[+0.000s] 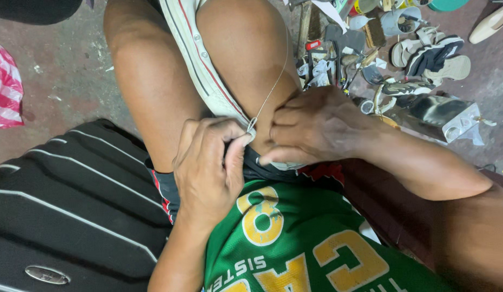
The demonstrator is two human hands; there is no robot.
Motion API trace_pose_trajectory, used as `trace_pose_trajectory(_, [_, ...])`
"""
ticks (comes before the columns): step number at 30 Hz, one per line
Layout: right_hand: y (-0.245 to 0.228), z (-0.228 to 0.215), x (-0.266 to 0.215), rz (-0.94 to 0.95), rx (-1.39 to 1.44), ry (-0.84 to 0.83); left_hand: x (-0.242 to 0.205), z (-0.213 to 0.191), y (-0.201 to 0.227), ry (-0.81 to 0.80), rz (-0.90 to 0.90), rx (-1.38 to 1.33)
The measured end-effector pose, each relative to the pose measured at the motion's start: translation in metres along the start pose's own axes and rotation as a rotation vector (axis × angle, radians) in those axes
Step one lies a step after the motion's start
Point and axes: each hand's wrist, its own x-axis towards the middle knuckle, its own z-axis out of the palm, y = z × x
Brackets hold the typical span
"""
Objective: The person sits on the floor and sews a white canvas shoe using a needle and white thread. They repeatedly push the needle through the shoe's sole and pull the thread tight to secure the stitching.
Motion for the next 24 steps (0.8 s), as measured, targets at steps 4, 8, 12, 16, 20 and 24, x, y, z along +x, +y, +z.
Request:
trace_pose_trajectory(4, [-0.001,0.008,0.008,-0.007,0.211,0.262,-0.006,0.005,-0.009,0.081,-0.082,-0.180])
trace_pose_trajectory(8, [-0.001,0.012,0.005,0.161,0.344,0.103,-0.017,0.009,-0.015,0.179,-0.055,-0.222])
trace_pose_trajectory(12, [0.002,0.007,-0.007,0.303,0.596,0.028,-0.028,0.007,-0.019,0.195,-0.192,-0.366])
trace_pose_trajectory(16, [-0.002,0.002,-0.022,0.401,0.698,0.001,-0.027,0.002,-0.016,0.048,-0.447,-0.966])
trace_pose_trajectory(20, [-0.010,-0.008,-0.020,0.257,0.706,0.080,-0.014,-0.002,-0.004,-0.093,-0.312,-0.646])
trace_pose_trajectory(24, [-0.021,-0.023,-0.001,0.237,0.577,0.113,-0.004,-0.003,0.003,-0.157,-0.171,-0.353])
